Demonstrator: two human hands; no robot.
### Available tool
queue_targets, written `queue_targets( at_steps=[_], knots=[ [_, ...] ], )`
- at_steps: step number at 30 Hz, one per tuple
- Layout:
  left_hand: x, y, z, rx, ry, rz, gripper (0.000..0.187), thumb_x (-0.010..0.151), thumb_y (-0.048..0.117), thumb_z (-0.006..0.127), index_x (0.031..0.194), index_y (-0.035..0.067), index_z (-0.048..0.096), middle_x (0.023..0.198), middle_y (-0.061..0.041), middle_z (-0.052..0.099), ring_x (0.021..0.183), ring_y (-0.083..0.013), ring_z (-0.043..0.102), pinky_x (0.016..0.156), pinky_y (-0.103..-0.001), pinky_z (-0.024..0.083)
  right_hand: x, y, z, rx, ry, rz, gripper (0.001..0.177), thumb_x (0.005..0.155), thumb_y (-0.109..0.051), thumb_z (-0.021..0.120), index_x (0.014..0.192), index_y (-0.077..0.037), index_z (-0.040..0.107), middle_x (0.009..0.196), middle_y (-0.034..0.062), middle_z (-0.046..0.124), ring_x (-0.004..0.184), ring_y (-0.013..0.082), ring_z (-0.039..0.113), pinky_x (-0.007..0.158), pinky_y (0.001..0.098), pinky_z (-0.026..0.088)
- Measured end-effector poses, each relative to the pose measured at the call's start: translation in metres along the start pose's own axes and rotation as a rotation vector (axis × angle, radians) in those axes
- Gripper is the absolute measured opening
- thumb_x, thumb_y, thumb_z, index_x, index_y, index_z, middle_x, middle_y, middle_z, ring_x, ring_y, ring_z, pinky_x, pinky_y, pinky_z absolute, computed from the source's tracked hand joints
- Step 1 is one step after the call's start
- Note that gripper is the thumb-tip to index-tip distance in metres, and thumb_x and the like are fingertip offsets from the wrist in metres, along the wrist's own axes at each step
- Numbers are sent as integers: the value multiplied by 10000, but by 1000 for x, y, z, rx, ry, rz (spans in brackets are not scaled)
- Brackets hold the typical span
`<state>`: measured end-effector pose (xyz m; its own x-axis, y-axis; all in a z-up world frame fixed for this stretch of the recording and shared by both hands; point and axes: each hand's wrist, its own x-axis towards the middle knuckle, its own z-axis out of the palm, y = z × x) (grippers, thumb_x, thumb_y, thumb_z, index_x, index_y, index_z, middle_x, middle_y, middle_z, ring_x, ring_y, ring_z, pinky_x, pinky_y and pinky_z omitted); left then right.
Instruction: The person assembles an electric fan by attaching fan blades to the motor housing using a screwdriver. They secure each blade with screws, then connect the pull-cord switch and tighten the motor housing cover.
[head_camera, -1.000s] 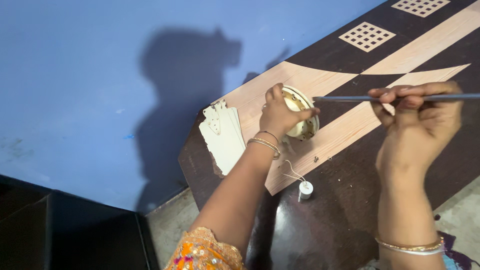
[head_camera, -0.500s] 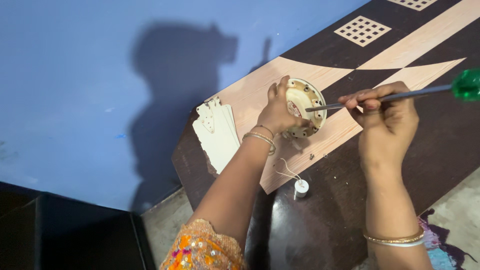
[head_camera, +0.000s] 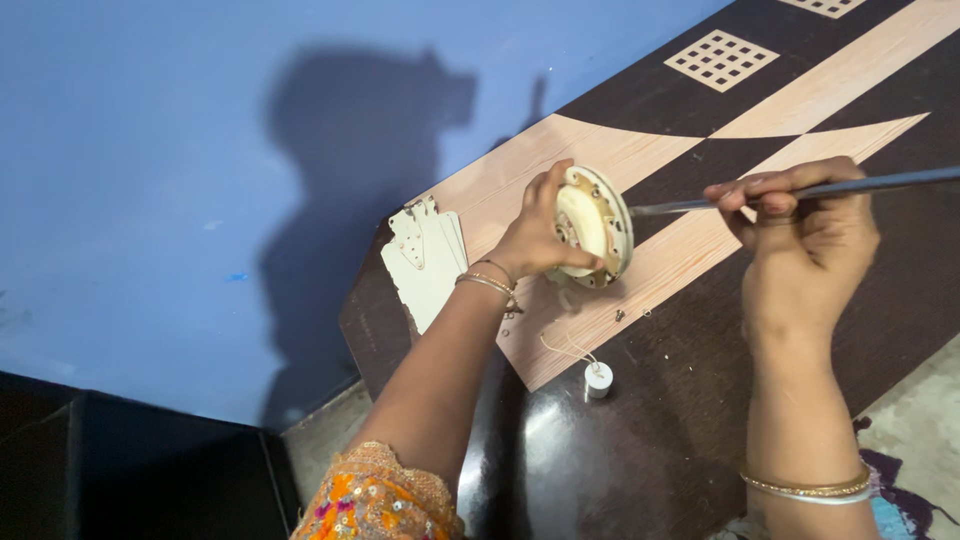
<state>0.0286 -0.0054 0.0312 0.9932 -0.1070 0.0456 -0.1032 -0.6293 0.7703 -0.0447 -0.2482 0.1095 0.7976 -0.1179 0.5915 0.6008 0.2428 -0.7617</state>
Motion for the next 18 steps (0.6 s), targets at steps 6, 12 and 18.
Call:
queue_targets(
  at_steps=[6,12,18],
  knots=[
    [-7,-17,-1,-60,33,-3,1504,446,294,977,1608,257,23,1623,-215,158,1532,-420,190,1244,-478,260,-6,8,4,66,-51,-14,149,1221,-55,564,1097,-36,484,987,88,661,990,178,718,1037,388,653],
    [-13,-27,-7,-130,63,-9,1482,479,323,959,1616,239,12,1607,-226,190,1518,-425,233,1239,-485,303,-13,8,16,68,-128,-57,171,1180,-129,613,1097,-27,503,990,98,688,1008,196,729,1007,368,644],
    [-16,-28,-13,-243,18,-124,1520,472,318,938,1617,236,-58,1619,-224,162,1513,-424,217,1205,-499,308,-15,7,31,48,-156,-36,158,1160,-134,617,1096,-33,514,988,95,695,1027,197,731,1003,341,640]
  ],
)
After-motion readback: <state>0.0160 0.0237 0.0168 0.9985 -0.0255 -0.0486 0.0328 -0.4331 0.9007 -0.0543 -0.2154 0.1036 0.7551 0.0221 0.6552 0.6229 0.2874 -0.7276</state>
